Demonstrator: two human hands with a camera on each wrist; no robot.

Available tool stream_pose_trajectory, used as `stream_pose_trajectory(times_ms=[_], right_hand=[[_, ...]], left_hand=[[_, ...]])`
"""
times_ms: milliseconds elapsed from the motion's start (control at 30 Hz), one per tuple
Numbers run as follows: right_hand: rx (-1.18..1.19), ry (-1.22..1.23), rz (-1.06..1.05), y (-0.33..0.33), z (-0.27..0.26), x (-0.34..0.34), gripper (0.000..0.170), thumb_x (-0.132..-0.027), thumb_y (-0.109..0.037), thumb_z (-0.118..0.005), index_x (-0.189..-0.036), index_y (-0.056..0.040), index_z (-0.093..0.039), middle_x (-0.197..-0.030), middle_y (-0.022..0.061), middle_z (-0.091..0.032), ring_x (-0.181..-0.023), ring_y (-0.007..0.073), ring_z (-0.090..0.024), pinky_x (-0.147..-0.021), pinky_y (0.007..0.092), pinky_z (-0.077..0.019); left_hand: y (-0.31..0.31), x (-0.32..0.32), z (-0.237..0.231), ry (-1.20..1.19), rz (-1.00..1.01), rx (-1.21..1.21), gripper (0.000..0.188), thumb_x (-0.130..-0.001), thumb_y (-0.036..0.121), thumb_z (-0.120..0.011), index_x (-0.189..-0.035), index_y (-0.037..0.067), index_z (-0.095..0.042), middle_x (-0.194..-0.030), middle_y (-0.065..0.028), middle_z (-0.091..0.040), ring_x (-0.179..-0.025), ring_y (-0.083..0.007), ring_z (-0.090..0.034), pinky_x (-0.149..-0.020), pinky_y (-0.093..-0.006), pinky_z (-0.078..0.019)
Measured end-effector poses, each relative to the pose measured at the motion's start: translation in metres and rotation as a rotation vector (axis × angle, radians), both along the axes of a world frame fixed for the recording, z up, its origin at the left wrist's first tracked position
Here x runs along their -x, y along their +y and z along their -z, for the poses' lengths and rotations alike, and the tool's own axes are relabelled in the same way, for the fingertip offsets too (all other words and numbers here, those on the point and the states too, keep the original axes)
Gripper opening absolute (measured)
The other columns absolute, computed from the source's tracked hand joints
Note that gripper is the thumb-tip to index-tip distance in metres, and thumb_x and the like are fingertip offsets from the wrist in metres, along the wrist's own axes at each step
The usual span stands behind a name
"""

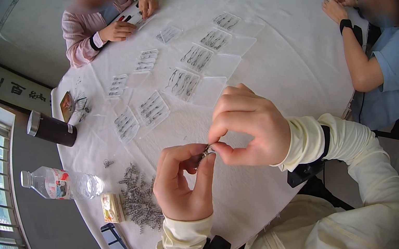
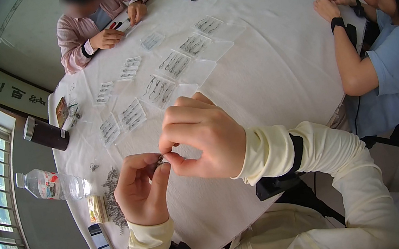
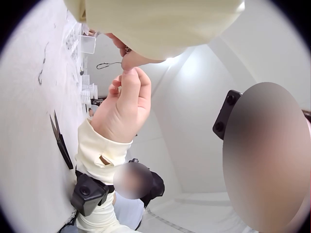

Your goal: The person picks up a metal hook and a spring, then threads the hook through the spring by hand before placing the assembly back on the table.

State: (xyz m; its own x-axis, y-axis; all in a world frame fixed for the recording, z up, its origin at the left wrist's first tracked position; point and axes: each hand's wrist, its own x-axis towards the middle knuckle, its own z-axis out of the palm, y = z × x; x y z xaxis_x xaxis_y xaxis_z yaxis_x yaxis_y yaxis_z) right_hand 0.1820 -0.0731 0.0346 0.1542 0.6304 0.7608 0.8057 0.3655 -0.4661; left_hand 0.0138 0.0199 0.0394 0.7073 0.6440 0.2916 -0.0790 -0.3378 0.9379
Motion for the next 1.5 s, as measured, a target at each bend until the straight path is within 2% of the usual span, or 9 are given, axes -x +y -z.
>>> stream_pose_trajectory(times_ms=[267,367,433,533,733,900,1000,1200,1500], right_hand=[[0.002,0.075,-0.042,0.002,0.001,-0.001,0.023,-0.066,-0.002,-0.074,-0.080,-0.0131,-0.060,-0.079,-0.0027,-0.057,-0.076,0.0182,-0.055,-0.073,0.0321,-0.0412],[0.075,0.158,-0.100,0.001,0.000,-0.003,0.018,-0.069,0.004,-0.070,-0.081,-0.0082,-0.064,-0.081,0.0023,-0.060,-0.075,0.0192,-0.057,-0.072,0.0319,-0.0452],[0.142,0.406,-0.220,0.002,0.002,-0.002,0.015,-0.073,0.002,-0.069,-0.083,-0.0064,-0.063,-0.082,0.0016,-0.060,-0.076,0.0149,-0.057,-0.071,0.0303,-0.0459],[0.349,0.496,-0.259,-0.002,-0.005,-0.007,0.011,-0.077,0.001,-0.068,-0.085,-0.0046,-0.063,-0.084,0.0012,-0.061,-0.079,0.0118,-0.057,-0.073,0.0291,-0.0469],[0.455,0.775,-0.385,0.000,0.000,-0.010,0.006,-0.082,-0.001,-0.067,-0.087,-0.0033,-0.064,-0.088,0.0032,-0.062,-0.082,0.0110,-0.057,-0.077,0.0277,-0.0470],[0.473,0.766,-0.381,-0.001,-0.002,-0.009,0.007,-0.081,-0.002,-0.068,-0.086,-0.0033,-0.064,-0.087,0.0032,-0.062,-0.082,0.0109,-0.057,-0.078,0.0278,-0.0470],[0.455,0.725,-0.367,-0.002,-0.002,-0.007,0.007,-0.080,-0.002,-0.069,-0.085,-0.0033,-0.064,-0.086,0.0032,-0.061,-0.081,0.0114,-0.057,-0.077,0.0277,-0.0471],[0.430,0.614,-0.319,-0.004,-0.004,-0.003,0.008,-0.078,-0.001,-0.070,-0.083,-0.0029,-0.063,-0.084,0.0035,-0.061,-0.079,0.0131,-0.057,-0.075,0.0278,-0.0476],[0.421,0.559,-0.299,-0.004,-0.004,-0.003,0.009,-0.078,0.000,-0.070,-0.082,-0.0024,-0.062,-0.083,0.0039,-0.062,-0.077,0.0135,-0.059,-0.073,0.0274,-0.0495]], left_hand=[[0.002,0.000,0.002,0.000,0.013,-0.010,0.026,-0.088,-0.002,-0.073,-0.110,0.000,-0.061,-0.093,-0.0027,-0.064,-0.080,-0.0079,-0.054,-0.073,-0.0231,-0.0435],[0.003,0.001,0.002,0.009,0.022,-0.035,0.024,-0.088,-0.002,-0.073,-0.109,0.000,-0.060,-0.094,-0.0033,-0.065,-0.080,-0.0078,-0.055,-0.073,-0.0229,-0.0434],[0.004,0.001,0.002,0.017,0.026,-0.040,0.023,-0.088,-0.002,-0.073,-0.107,0.000,-0.061,-0.095,-0.0037,-0.065,-0.079,-0.0079,-0.055,-0.073,-0.0229,-0.0435],[0.005,0.000,0.003,0.026,0.029,-0.014,0.020,-0.089,-0.001,-0.072,-0.106,0.000,-0.062,-0.095,-0.0036,-0.066,-0.080,-0.0086,-0.056,-0.073,-0.0233,-0.0437],[0.008,-0.004,0.002,0.045,-0.007,-0.097,0.013,-0.085,0.000,-0.073,-0.097,0.003,-0.068,-0.092,-0.0054,-0.067,-0.078,-0.0133,-0.058,-0.071,-0.0259,-0.0446],[0.010,-0.003,-0.010,0.112,-0.133,-0.485,0.019,-0.074,-0.002,-0.075,-0.090,0.007,-0.070,-0.089,-0.0054,-0.066,-0.079,-0.0195,-0.058,-0.068,-0.0315,-0.0466],[0.008,-0.003,-0.012,0.114,-0.143,-0.687,0.019,-0.072,-0.006,-0.073,-0.086,0.005,-0.068,-0.087,-0.0045,-0.064,-0.077,-0.0173,-0.056,-0.068,-0.0290,-0.0447],[0.008,-0.006,-0.011,0.081,-0.146,-0.842,0.021,-0.067,-0.006,-0.075,-0.085,0.006,-0.070,-0.084,-0.0052,-0.066,-0.078,-0.0225,-0.059,-0.067,-0.0324,-0.0474],[0.007,-0.006,-0.011,0.092,-0.151,-0.906,0.024,-0.064,-0.005,-0.076,-0.084,0.007,-0.071,-0.085,-0.0045,-0.066,-0.078,-0.0234,-0.059,-0.066,-0.0341,-0.0486]])
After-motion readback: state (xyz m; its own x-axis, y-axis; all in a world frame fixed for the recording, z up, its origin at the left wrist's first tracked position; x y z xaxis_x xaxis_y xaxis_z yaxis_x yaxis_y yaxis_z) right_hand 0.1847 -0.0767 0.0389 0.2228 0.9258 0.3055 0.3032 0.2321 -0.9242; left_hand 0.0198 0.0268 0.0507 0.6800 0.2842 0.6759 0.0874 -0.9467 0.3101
